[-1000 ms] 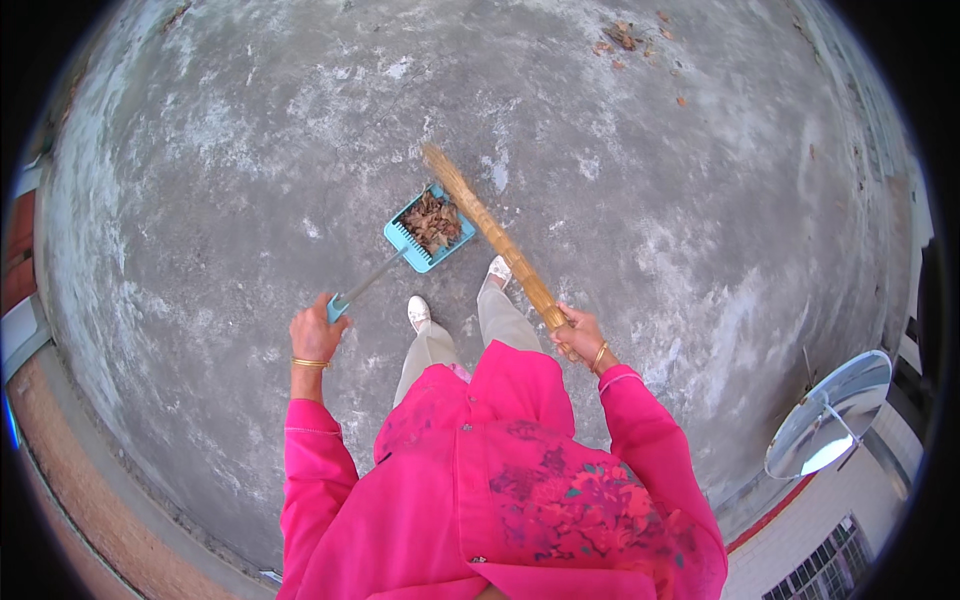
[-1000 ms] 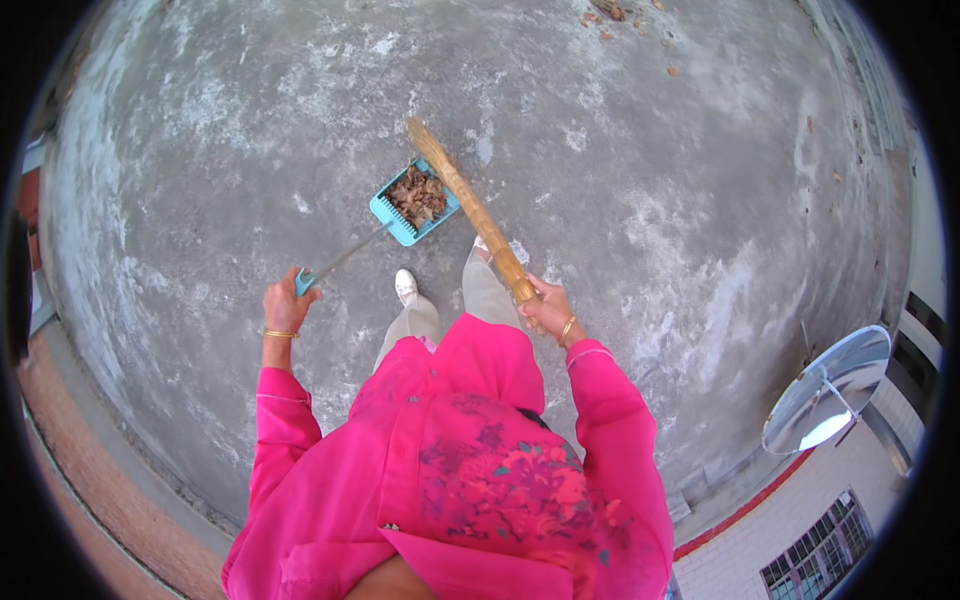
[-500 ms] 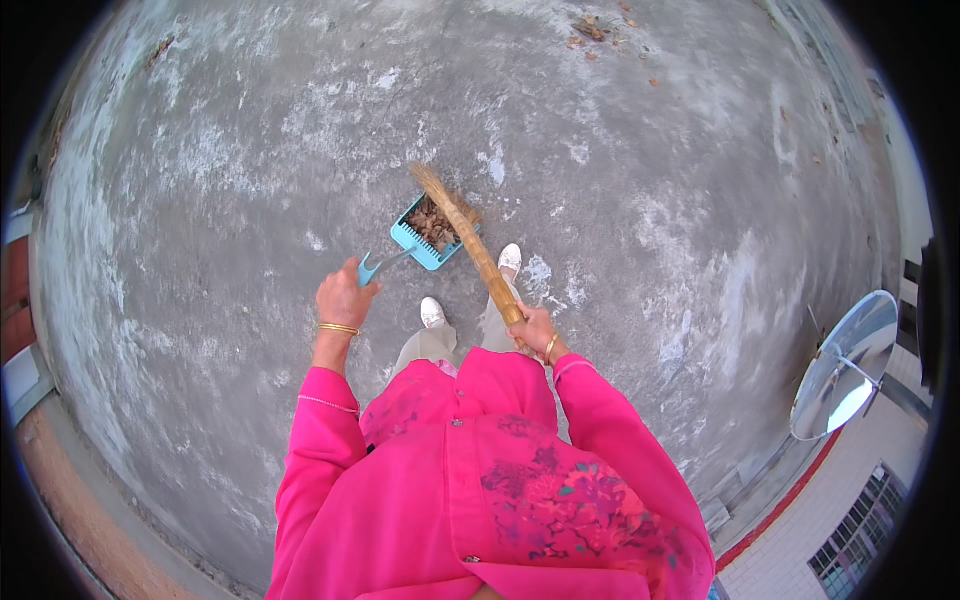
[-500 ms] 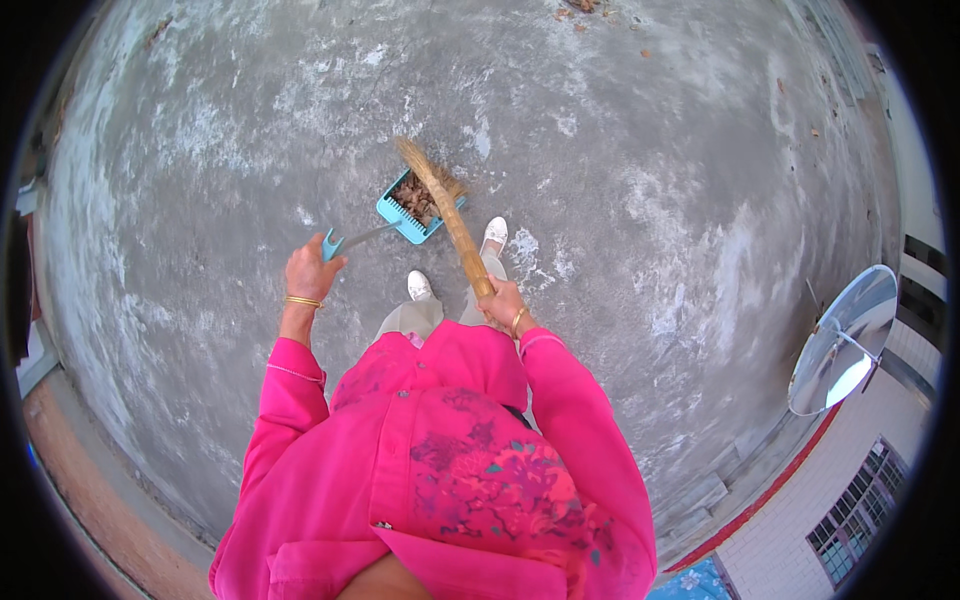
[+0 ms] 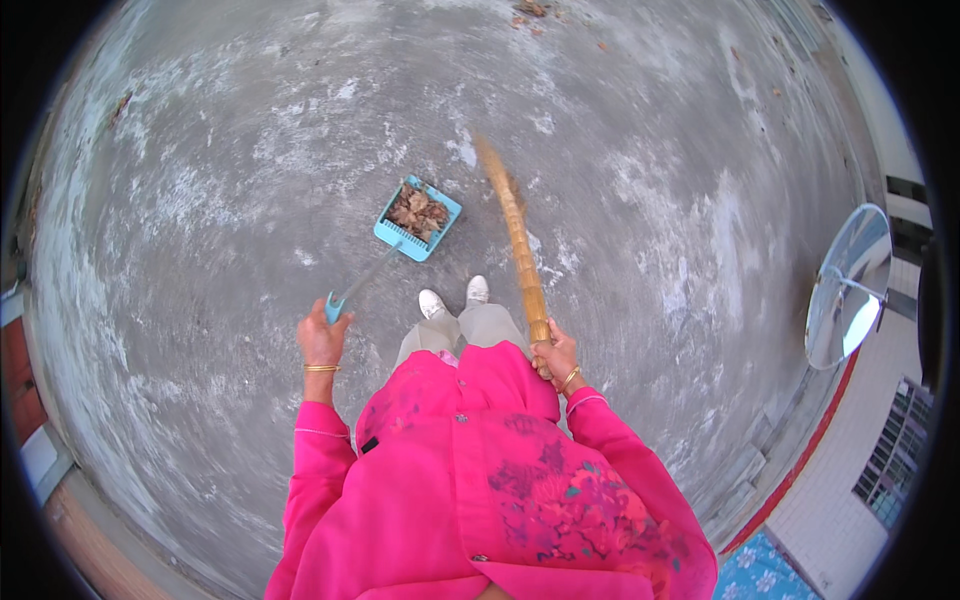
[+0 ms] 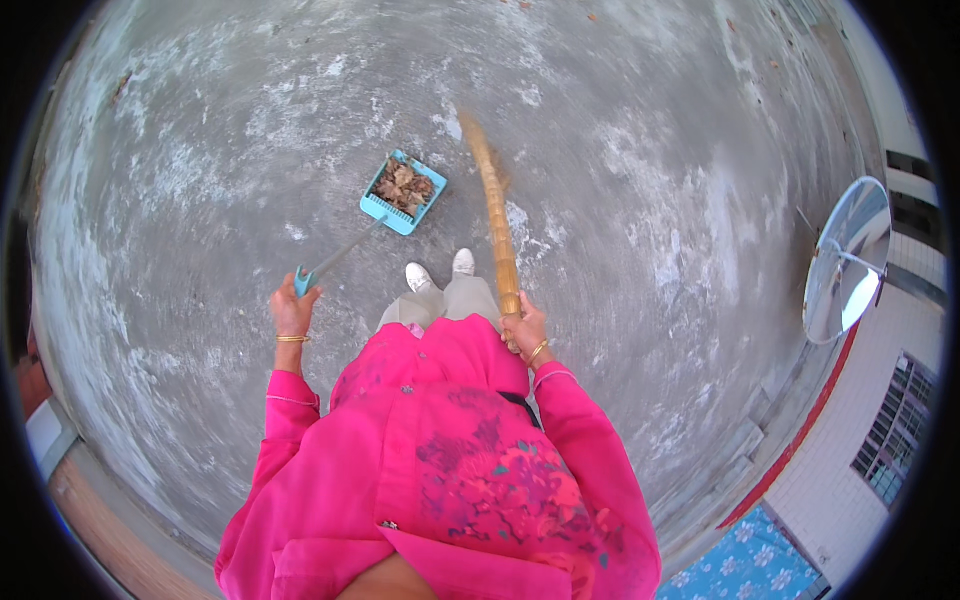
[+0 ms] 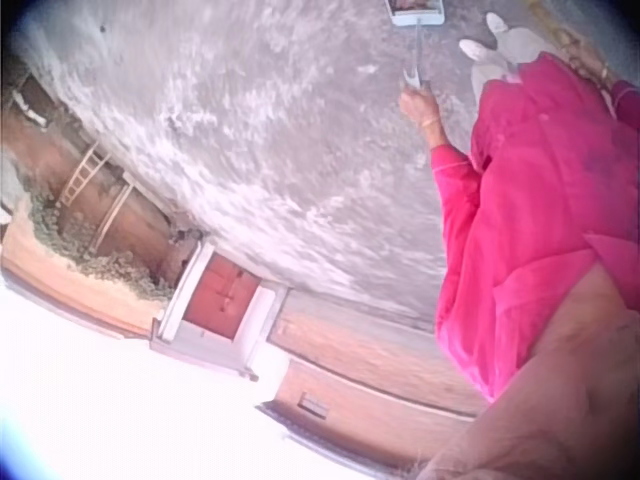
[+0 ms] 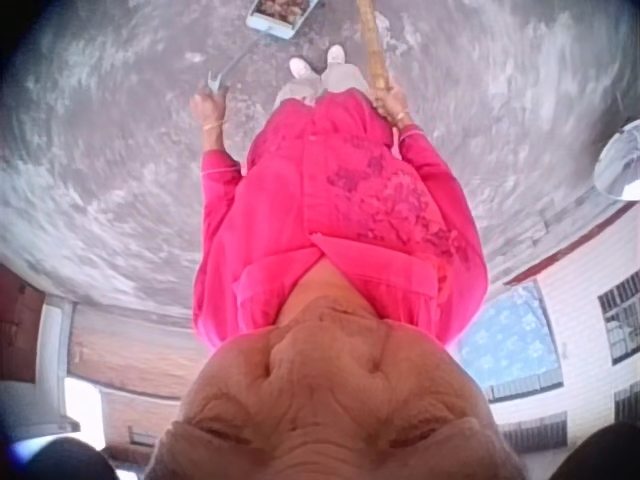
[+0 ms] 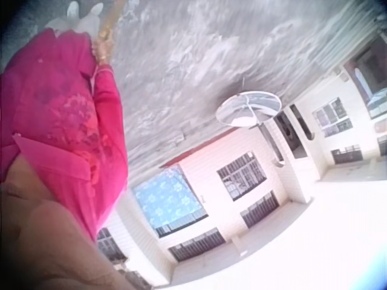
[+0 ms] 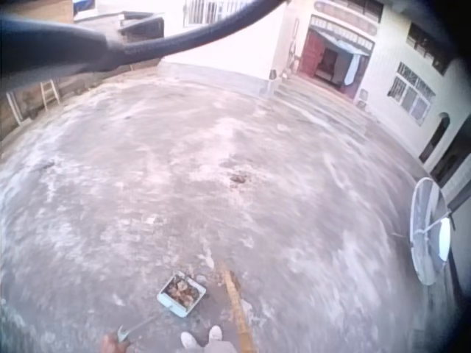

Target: The person sweeps dry leaves and debris on a concrete rooftop terrace using a traditional broom and a dustpan. They gather the leaves into piles and sweep them into the dustpan, moving across the area to collect scattered debris.

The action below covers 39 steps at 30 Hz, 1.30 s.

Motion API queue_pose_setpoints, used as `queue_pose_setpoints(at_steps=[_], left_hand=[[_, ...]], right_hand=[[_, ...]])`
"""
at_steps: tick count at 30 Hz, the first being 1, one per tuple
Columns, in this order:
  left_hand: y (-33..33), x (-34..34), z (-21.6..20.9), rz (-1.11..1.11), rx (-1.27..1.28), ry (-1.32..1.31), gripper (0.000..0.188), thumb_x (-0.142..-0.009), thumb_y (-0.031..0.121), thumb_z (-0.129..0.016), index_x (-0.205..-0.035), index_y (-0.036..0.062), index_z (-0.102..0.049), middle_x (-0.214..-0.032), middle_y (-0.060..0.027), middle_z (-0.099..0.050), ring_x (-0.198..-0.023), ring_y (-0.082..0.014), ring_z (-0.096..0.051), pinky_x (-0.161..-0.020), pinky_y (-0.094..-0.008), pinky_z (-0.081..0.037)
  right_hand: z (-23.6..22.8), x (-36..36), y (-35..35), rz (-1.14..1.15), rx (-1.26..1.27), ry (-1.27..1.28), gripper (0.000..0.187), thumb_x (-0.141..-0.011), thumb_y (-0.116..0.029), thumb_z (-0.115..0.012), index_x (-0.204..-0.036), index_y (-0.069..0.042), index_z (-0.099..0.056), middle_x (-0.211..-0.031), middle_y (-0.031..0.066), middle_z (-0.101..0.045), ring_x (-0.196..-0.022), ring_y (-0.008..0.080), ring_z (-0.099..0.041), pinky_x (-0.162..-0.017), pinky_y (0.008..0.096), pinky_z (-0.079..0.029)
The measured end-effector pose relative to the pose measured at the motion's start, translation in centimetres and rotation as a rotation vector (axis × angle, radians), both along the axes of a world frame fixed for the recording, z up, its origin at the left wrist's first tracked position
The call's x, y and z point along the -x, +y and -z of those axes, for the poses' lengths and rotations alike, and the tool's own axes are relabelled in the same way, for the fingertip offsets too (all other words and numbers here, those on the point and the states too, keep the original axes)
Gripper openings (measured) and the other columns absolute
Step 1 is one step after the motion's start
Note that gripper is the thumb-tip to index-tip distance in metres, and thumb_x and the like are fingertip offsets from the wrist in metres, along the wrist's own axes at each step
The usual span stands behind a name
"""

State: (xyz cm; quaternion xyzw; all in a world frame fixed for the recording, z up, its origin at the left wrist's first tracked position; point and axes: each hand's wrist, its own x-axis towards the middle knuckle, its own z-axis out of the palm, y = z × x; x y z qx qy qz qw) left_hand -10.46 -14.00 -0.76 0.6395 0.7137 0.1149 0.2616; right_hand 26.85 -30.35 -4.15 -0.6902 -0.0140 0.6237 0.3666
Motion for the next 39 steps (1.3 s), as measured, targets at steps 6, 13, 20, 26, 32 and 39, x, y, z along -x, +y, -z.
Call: queue_pose_setpoints(at_steps=[6,13,20,26,32,39], left_hand=[[-1.7,2.6,-1.5,-0.053,-0.085,-0.061,0.035,-0.063,0.017,-0.074,-0.094,0.0062,-0.062,-0.066,-0.0121,-0.061,-0.058,-0.0239,-0.060,-0.056,-0.0331,-0.045],[-3.0,3.4,-5.2,-0.071,-0.008,0.036,0.034,-0.062,0.014,-0.073,-0.092,0.0039,-0.062,-0.067,-0.0119,-0.061,-0.059,-0.0226,-0.060,-0.056,-0.0321,-0.045],[-4.9,4.1,-4.5,-0.144,0.038,0.072,0.033,-0.061,0.013,-0.073,-0.091,0.0041,-0.062,-0.067,-0.0125,-0.061,-0.059,-0.0244,-0.060,-0.055,-0.0328,-0.045],[-6.2,4.4,-3.5,-0.101,-0.020,0.048,0.032,-0.062,0.015,-0.073,-0.091,0.0052,-0.062,-0.065,-0.0127,-0.059,-0.058,-0.0266,-0.060,-0.054,-0.0331,-0.045],[-5.5,3.4,-2.3,-0.124,0.054,0.057,0.032,-0.063,0.016,-0.073,-0.090,0.0061,-0.062,-0.066,-0.0134,-0.060,-0.060,-0.0293,-0.060,-0.054,-0.0345,-0.046],[-4.6,2.0,-2.1,-0.109,0.054,0.052,0.033,-0.062,0.017,-0.073,-0.091,0.0079,-0.062,-0.067,-0.0142,-0.060,-0.063,-0.0311,-0.060,-0.055,-0.0371,-0.045]], right_hand=[[0.5,-4.4,-5.7,0.356,0.028,0.067,0.046,-0.074,-0.005,-0.058,-0.116,-0.007,-0.041,-0.066,0.0055,-0.052,-0.044,0.0143,-0.051,-0.029,0.0260,-0.034],[8.2,-7.1,-5.4,0.736,0.140,0.274,0.011,-0.074,-0.006,-0.058,-0.078,-0.008,-0.048,-0.063,0.0066,-0.051,-0.048,0.0178,-0.052,-0.037,0.0291,-0.043],[10.6,2.6,3.8,0.465,0.034,0.456,0.016,-0.070,-0.007,-0.060,-0.079,-0.007,-0.046,-0.059,0.0067,-0.049,-0.049,0.0203,-0.053,-0.035,0.0316,-0.038],[6.2,7.8,10.5,0.297,-0.111,0.490,0.022,-0.072,-0.006,-0.059,-0.090,-0.007,-0.045,-0.065,0.0068,-0.051,-0.050,0.0185,-0.054,-0.032,0.0310,-0.036],[4.3,5.8,11.9,0.149,-0.123,0.391,0.024,-0.073,-0.004,-0.058,-0.094,-0.006,-0.046,-0.066,0.0056,-0.051,-0.048,0.0152,-0.053,-0.030,0.0281,-0.037],[5.7,-1.4,12.8,-0.179,0.022,-0.150,0.038,-0.068,-0.001,-0.061,-0.103,-0.003,-0.045,-0.055,0.0077,-0.053,-0.038,0.0157,-0.050,-0.029,0.0301,-0.034]])
